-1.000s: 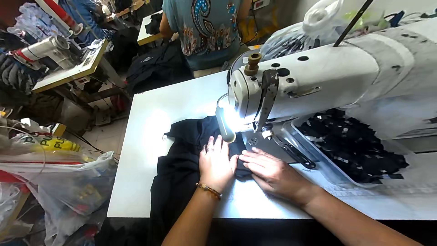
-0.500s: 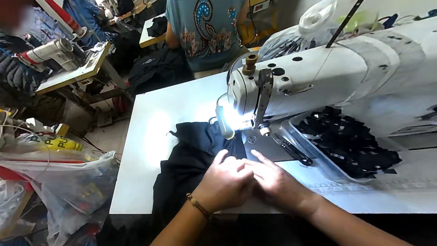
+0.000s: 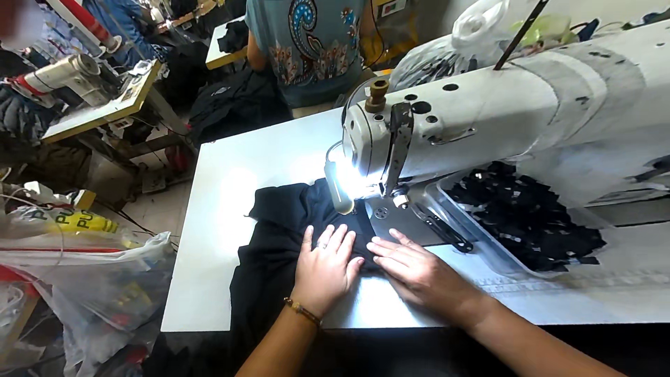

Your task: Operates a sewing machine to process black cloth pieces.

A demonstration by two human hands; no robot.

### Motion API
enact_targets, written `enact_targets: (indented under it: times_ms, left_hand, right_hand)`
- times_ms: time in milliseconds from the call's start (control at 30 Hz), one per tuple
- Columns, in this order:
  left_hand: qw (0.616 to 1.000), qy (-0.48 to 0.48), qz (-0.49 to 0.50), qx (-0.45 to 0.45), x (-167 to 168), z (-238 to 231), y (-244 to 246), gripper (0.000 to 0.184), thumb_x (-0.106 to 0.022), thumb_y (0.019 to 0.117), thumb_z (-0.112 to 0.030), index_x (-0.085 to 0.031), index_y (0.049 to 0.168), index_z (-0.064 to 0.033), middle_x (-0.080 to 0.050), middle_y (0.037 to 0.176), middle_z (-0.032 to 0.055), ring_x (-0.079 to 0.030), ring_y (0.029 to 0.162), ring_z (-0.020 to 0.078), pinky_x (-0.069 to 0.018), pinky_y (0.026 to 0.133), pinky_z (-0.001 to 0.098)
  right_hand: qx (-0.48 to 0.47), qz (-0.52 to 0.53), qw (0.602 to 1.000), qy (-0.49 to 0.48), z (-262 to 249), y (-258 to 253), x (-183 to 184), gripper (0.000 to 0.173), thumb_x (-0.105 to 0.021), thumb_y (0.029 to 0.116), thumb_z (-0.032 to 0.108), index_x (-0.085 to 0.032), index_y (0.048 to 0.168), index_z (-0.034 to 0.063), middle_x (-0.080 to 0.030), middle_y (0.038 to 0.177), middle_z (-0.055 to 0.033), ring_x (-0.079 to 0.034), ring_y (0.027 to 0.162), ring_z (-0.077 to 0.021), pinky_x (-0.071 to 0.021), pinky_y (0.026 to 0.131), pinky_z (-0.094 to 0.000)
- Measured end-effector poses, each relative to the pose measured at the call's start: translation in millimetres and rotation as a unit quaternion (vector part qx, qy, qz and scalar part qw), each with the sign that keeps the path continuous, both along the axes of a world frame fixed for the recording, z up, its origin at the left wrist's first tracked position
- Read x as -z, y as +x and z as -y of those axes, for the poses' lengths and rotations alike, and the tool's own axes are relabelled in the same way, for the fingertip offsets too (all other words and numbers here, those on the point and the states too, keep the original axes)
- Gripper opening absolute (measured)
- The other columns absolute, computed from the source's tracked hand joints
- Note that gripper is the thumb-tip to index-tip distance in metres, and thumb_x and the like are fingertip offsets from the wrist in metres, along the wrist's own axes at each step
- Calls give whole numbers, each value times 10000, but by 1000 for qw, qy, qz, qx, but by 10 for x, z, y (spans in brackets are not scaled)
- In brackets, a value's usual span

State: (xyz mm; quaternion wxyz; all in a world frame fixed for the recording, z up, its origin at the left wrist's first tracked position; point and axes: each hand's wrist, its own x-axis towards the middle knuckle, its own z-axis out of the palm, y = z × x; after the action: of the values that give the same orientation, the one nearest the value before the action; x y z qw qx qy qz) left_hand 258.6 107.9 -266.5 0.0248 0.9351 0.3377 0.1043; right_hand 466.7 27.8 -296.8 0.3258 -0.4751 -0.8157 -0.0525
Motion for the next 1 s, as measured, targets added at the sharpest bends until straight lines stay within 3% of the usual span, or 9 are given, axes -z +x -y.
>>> enact_targets:
  times_ms: [267, 700, 767, 833, 933, 1000]
  left_hand:
    - [1000, -16, 3, -4, -31, -172, 36, 516, -360, 1087, -427, -572, 1478, -166, -526, 1551, 6, -418, 1488, 209, -185, 1243, 596]
    - [996, -62, -53, -33, -125, -408, 166, 545, -336, 1101, -427, -454, 1562, -161, -383, 1650, 6, -317, 1541, 224, -82, 1260, 605]
    - [998, -46, -33, -18, -112, -378, 162, 512, -372, 1099, -392, -482, 1544, -166, -395, 1643, -10, -306, 1544, 251, -90, 1239, 653]
    - [1000, -27, 1, -1, -92, -340, 161, 456, -439, 1083, -344, -547, 1501, -198, -501, 1569, -5, -360, 1514, 280, -96, 1209, 707]
    - [1000, -30, -8, -1, -96, -301, 175, 427, -466, 1077, -339, -569, 1482, -251, -538, 1531, 21, -431, 1466, 304, -108, 1196, 728]
    - [998, -48, -25, -9, -134, -292, 196, 438, -465, 1078, -342, -534, 1507, -283, -519, 1543, 45, -425, 1468, 314, -97, 1198, 729]
  right_hand:
    - [6, -5, 1000, -3, -137, -22, -5, 265, -518, 890, 113, -758, 880, 3, -748, 1152, -158, -681, 1201, -309, -466, 1110, -508]
    - [33, -25, 999, -13, -450, -31, -42, 253, -532, 884, 57, -755, 933, -53, -734, 1172, -200, -671, 1208, -362, -472, 1097, -539]
    - [37, -19, 999, -13, -446, -33, -25, 264, -528, 888, 60, -757, 957, -52, -729, 1189, -201, -665, 1218, -362, -469, 1103, -533]
    - [49, -8, 999, -20, -435, -41, -25, 283, -527, 903, 73, -759, 1007, -49, -718, 1223, -203, -657, 1232, -366, -462, 1107, -535]
    - [67, 3, 996, -58, -293, -20, -148, 358, -504, 989, 199, -751, 1136, -14, -698, 1281, -178, -636, 1267, -344, -443, 1130, -536]
    - [85, -4, 995, -56, -80, 118, -412, 408, -478, 1015, 294, -749, 1185, 41, -729, 1234, -114, -695, 1171, -281, -528, 1046, -488]
